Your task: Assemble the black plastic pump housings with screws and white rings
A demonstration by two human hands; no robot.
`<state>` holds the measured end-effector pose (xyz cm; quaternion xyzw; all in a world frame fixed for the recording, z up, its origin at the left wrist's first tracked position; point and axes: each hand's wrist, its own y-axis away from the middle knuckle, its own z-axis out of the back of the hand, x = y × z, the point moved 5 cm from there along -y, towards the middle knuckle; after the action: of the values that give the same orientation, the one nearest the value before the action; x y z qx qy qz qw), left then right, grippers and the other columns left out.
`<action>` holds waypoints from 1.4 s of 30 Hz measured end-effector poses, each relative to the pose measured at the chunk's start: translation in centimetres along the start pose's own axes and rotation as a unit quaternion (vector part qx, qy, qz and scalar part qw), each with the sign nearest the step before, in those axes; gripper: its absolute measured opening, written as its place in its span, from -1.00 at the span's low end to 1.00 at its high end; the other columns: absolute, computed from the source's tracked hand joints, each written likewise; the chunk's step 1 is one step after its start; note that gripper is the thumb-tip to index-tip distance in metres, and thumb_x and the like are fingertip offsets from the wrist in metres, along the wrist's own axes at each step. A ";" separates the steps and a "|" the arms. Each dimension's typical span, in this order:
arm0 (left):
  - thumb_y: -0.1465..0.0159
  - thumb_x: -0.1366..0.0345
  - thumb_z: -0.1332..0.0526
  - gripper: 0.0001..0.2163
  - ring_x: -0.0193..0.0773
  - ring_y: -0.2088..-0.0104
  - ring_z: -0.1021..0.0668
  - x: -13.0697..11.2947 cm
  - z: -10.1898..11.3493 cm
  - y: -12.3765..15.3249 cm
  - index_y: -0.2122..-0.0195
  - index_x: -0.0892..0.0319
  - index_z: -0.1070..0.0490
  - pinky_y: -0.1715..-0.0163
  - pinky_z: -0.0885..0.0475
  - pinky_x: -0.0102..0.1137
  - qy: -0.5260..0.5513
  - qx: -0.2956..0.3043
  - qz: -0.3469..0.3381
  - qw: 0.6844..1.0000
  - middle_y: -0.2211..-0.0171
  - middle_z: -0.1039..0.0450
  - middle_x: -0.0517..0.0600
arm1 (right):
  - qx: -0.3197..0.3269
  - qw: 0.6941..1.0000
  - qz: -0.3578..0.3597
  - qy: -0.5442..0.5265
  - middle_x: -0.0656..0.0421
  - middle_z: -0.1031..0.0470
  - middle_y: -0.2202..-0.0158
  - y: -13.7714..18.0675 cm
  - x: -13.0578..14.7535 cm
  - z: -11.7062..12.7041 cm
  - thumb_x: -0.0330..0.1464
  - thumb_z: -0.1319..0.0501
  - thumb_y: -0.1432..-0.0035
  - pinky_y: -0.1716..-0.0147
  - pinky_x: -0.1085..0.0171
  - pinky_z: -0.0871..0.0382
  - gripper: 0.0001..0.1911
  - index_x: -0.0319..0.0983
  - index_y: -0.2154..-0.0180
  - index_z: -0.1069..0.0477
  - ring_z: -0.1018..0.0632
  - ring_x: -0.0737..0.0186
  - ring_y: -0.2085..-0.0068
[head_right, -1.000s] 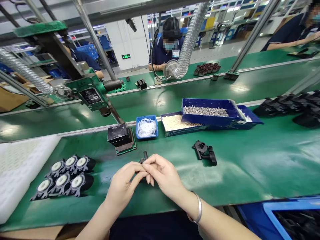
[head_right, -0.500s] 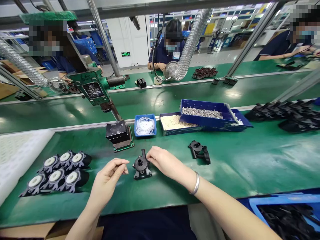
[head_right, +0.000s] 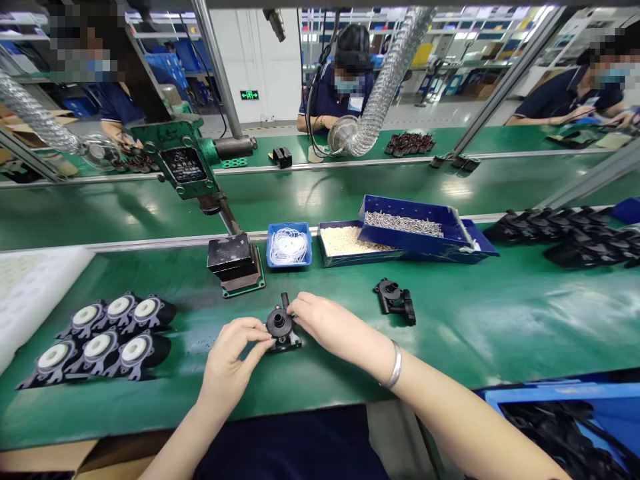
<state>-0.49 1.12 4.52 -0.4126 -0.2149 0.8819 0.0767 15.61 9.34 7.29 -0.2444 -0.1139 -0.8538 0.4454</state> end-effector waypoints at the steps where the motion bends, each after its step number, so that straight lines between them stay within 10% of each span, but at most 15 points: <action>1: -0.26 0.39 -0.29 -0.95 -0.20 0.24 -0.56 0.0 -0.4 0.0 0.33 0.10 -0.51 0.21 -0.38 -0.29 -0.016 0.004 -0.010 1.000 0.28 -0.56 -0.04 | -0.004 1.000 -0.001 -0.002 0.09 -0.40 0.21 0.0 0.1 0.0 -0.46 -0.06 -0.38 0.28 0.24 -0.38 -0.84 -0.23 0.09 -0.39 -0.49 0.17 0.26; 16: -0.30 0.40 -0.26 -0.94 -0.22 0.20 -0.58 -0.7 -2.2 0.6 0.23 0.10 -0.50 0.13 -0.38 -0.27 -0.152 0.014 -0.194 0.969 0.26 -0.58 -0.03 | -0.087 0.996 -0.006 0.001 0.07 -0.39 0.15 2.8 -1.3 -3.0 -0.48 -0.03 -0.39 0.15 0.18 -0.45 -0.80 -0.24 0.01 -0.34 -0.47 0.17 0.17; 22: -0.31 0.42 -0.24 -0.90 -0.22 0.15 -0.59 0.1 -2.5 1.3 0.22 0.09 -0.50 0.11 -0.45 -0.26 -0.129 0.009 -0.160 0.979 0.19 -0.60 0.00 | -0.075 0.973 0.018 0.217 -0.06 -0.42 0.21 3.6 -1.3 -6.7 -0.60 0.01 -0.30 0.21 0.04 -0.48 -0.75 -0.41 0.12 -0.42 -0.44 0.03 0.21; 26: -0.30 0.43 -0.24 -0.91 -0.19 0.15 -0.59 0.1 -2.7 1.4 0.23 0.10 -0.48 0.13 -0.49 -0.25 -0.135 0.009 -0.164 0.977 0.18 -0.58 0.03 | -0.176 0.968 0.005 0.180 -0.11 -0.40 0.02 4.2 -1.4 -5.4 -0.55 0.01 -0.35 0.04 0.05 -0.47 -0.60 -0.42 -0.19 -0.22 -0.44 0.02 0.03; 34: -0.20 0.28 -0.36 -0.55 0.00 -0.05 -0.49 1.8 -1.9 1.6 -0.09 0.17 -0.27 -0.01 -0.47 -0.06 -0.096 -0.045 -0.108 0.988 -0.03 -0.40 0.21 | -0.164 0.971 0.032 0.171 -0.10 -0.39 -0.03 4.1 -0.5 -4.1 -0.52 0.00 -0.36 0.00 0.02 -0.46 -0.55 -0.39 -0.25 -0.17 -0.44 0.00 -0.01; 42: -0.25 0.29 -0.30 -0.45 -0.02 -0.21 -0.40 3.9 -3.3 2.2 -0.23 0.13 -0.13 -0.11 -0.46 -0.11 -0.018 0.076 -0.035 0.996 -0.18 -0.28 0.21 | -0.156 0.984 0.043 0.077 -0.01 -0.22 -0.25 3.3 2.0 -4.7 -0.32 -0.13 -0.35 -0.16 -0.06 -0.31 -0.53 -0.16 -0.26 -0.23 -0.27 -0.06 -0.21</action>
<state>-0.39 1.44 -1.04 -0.3824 -0.1630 0.8995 0.1346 15.85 4.09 4.23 -0.2492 0.0656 -0.8575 0.4454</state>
